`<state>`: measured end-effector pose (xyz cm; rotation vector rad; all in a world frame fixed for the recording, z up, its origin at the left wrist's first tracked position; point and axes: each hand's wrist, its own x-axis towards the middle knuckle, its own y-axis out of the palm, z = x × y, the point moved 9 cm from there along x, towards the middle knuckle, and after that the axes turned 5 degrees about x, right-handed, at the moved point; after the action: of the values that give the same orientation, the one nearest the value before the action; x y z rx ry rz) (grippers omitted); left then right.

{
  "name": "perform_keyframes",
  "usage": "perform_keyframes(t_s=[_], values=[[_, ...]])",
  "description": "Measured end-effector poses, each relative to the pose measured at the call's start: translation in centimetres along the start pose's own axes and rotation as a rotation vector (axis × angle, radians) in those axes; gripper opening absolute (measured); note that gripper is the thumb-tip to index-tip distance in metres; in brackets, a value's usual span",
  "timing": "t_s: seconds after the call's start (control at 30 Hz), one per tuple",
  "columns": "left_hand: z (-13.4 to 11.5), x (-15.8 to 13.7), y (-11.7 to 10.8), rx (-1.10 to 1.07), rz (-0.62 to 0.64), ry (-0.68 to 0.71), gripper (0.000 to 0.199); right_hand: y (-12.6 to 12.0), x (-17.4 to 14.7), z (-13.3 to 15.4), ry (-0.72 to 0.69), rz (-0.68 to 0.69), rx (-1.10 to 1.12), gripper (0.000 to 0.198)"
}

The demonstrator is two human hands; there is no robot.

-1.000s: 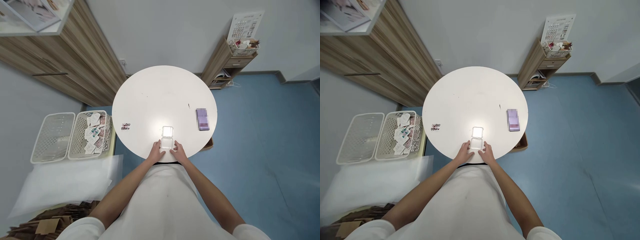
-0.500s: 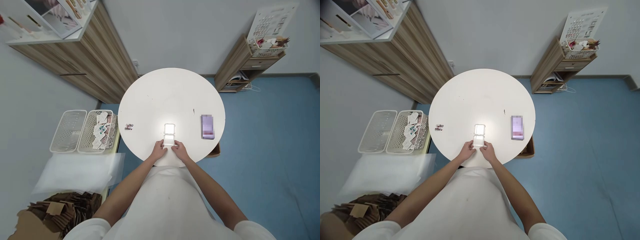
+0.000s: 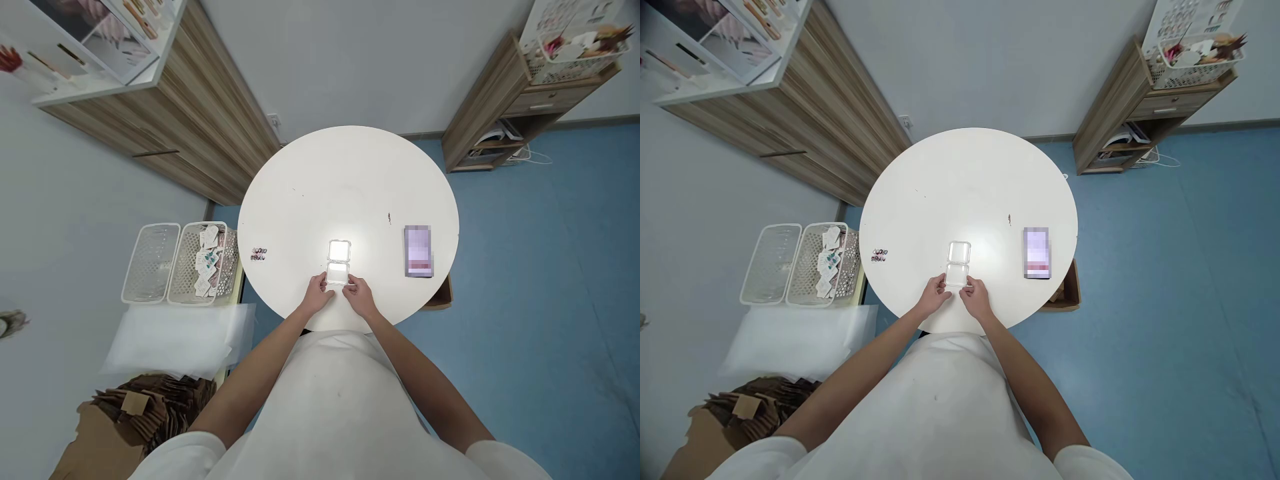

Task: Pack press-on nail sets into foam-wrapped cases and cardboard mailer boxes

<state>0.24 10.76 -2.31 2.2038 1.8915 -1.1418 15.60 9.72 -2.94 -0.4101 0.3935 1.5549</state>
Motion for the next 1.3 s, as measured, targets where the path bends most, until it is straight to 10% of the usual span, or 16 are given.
perform_keyframes(t_s=[0.57,0.87,1.1,1.3], values=[[2.2,-0.2,-0.6,-0.072,0.047,-0.064,0.065,-0.3,-0.5,-0.9,0.032,-0.003,0.010,0.053],[4.3,-1.4,-7.1,0.137,0.070,0.052,0.045,-0.6,-0.2,2.8,0.009,-0.034,-0.343,0.044],[3.9,-0.5,-17.7,0.434,-0.037,0.343,0.039,8.2,1.1,7.0,-0.066,0.116,-0.569,0.038],[4.9,4.4,-23.8,0.615,-0.083,0.307,0.046,19.3,4.6,7.9,-0.192,0.241,-0.842,0.043]])
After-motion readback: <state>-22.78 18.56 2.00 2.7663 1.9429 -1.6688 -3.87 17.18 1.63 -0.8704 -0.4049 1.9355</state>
